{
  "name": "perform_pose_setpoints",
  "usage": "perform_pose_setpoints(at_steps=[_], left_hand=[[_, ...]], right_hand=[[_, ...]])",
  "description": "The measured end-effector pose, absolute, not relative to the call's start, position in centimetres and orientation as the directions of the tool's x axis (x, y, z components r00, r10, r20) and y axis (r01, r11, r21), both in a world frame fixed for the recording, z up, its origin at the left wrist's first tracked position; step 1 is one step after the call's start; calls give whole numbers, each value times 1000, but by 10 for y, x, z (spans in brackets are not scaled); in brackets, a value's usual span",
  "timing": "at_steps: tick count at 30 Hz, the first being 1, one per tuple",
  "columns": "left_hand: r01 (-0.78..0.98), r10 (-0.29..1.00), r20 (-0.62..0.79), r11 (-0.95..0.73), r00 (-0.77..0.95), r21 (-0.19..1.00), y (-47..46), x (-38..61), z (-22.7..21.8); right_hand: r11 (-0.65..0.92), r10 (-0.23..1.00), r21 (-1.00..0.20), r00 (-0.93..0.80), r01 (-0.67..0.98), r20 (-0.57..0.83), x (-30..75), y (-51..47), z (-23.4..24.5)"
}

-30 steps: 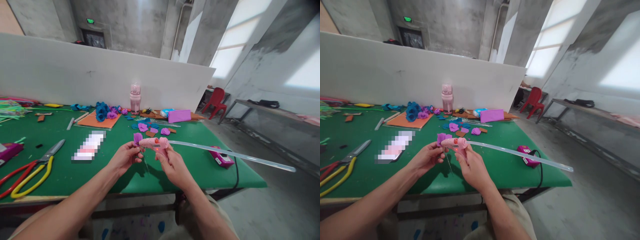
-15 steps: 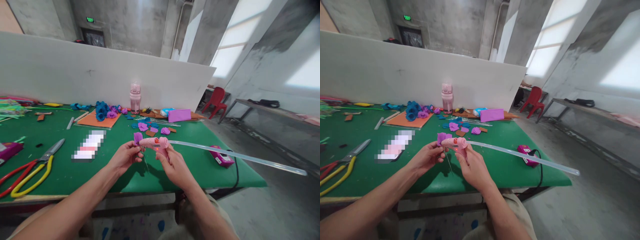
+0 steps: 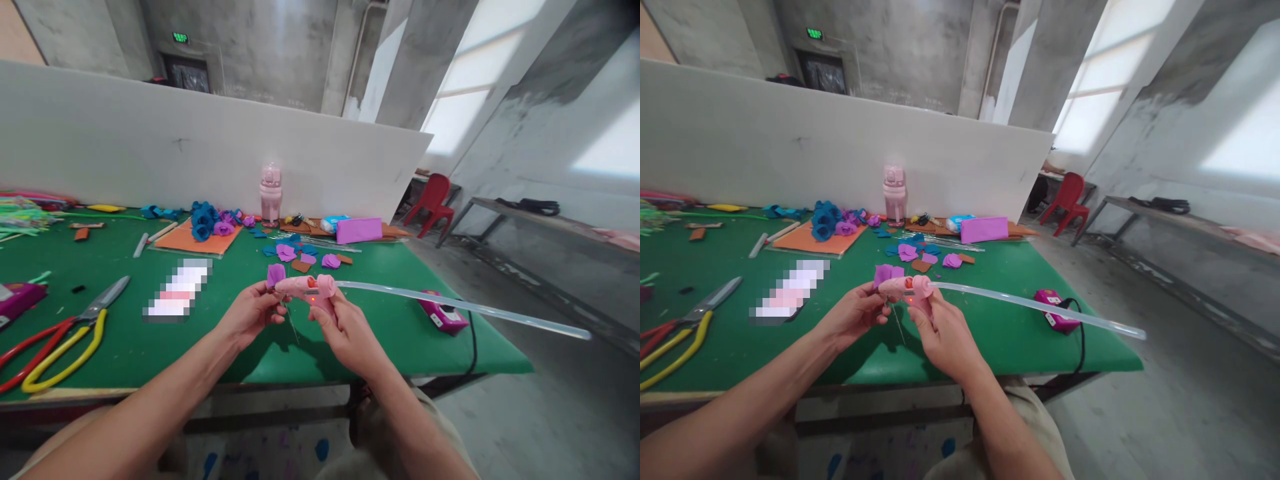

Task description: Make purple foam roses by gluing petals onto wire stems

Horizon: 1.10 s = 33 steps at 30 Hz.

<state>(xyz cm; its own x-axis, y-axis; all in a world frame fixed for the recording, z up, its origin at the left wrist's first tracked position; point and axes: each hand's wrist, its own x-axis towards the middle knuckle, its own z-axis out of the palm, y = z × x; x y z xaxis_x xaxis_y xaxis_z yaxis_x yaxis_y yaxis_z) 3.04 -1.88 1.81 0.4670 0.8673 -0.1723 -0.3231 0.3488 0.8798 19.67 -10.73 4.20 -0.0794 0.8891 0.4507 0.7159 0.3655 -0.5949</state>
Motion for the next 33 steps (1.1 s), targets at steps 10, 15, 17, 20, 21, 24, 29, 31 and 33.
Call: perform_pose_setpoints(at_steps=[10, 15, 17, 20, 21, 24, 29, 31, 33], left_hand=[[-330, 868, -174, 352, 465, 876, -20, 32, 21], [-312, 875, -195, 355, 443, 882, -19, 31, 19], [-303, 875, -194, 350, 443, 886, -18, 30, 18], [-301, 881, -176, 328, 439, 895, -17, 29, 17], [-304, 888, -166, 315, 429, 899, -17, 29, 17], [-309, 914, -135, 264, 382, 914, -19, 29, 17], [-308, 935, -137, 243, 326, 920, -21, 31, 19], [-308, 938, -147, 247, 314, 919, -21, 31, 19], [-305, 938, -153, 250, 310, 919, -20, 31, 19]], right_hand=[[351, 897, -621, -62, 701, 437, 196, -108, 44], [344, 911, -708, -37, 617, 411, 196, -109, 46], [347, 911, -742, -18, 573, 412, 198, -109, 45], [340, 912, -775, 12, 532, 409, 202, -108, 44], [333, 913, -779, 26, 532, 408, 203, -107, 43], [295, 915, -773, 66, 562, 398, 206, -107, 42], [264, 924, -735, 55, 624, 379, 208, -108, 40], [265, 925, -727, 46, 634, 378, 208, -108, 40], [266, 925, -718, 39, 644, 378, 206, -109, 40]])
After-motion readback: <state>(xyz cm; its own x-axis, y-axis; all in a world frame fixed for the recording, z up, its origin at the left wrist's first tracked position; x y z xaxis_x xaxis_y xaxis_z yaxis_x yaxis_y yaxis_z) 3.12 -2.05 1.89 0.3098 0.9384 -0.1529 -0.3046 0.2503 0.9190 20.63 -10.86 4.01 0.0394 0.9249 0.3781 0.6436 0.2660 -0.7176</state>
